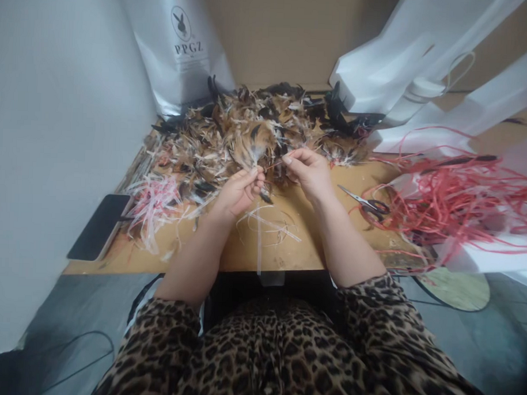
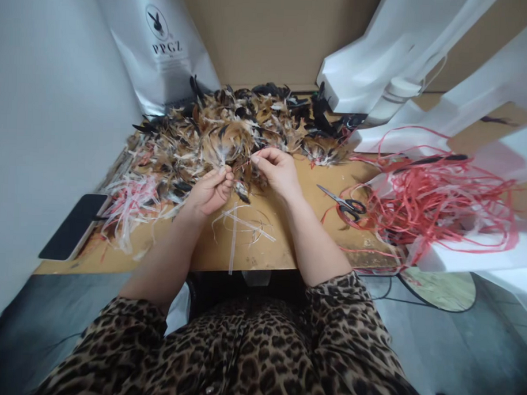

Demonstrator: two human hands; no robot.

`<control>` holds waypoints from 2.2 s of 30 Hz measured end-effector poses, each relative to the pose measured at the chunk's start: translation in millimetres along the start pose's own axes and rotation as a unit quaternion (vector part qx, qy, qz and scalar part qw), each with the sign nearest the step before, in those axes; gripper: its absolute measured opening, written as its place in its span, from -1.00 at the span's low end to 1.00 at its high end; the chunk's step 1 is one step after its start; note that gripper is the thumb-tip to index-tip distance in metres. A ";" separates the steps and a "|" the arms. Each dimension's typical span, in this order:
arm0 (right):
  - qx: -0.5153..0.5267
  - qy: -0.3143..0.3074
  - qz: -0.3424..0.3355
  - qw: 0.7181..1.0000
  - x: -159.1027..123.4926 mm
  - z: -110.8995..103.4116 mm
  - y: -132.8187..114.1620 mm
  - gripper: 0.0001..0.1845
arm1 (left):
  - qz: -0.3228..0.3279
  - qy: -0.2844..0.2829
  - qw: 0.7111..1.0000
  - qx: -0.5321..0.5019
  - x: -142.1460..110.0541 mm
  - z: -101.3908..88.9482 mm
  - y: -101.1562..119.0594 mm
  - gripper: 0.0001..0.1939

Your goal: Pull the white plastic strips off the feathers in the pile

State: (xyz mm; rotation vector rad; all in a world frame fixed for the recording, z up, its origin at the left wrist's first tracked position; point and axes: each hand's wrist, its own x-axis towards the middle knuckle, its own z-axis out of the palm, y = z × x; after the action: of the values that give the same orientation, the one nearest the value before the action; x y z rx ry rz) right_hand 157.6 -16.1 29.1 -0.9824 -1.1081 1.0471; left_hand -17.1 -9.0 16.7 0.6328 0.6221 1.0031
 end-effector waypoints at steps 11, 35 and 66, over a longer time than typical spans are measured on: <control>-0.070 -0.063 -0.060 0.994 -9.2 4.1 -6.6 -0.66 | 0.042 0.072 0.988 0.132 7.8 -5.8 -10.7 -0.93; -0.257 -0.319 -0.127 0.904 2.4 -20.3 -7.5 -0.84 | -0.055 -0.175 0.854 0.487 -12.0 4.8 -16.5 -0.83; -0.491 -0.212 -0.291 0.793 -15.9 1.5 1.9 -0.81 | 0.040 0.038 0.904 0.425 8.2 -11.7 -24.6 -0.86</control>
State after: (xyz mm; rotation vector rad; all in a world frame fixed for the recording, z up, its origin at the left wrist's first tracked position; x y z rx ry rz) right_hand 153.9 -30.9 24.2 -1.0687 -2.2716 0.0953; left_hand -8.5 -9.2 -10.4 1.3984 1.1238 0.8035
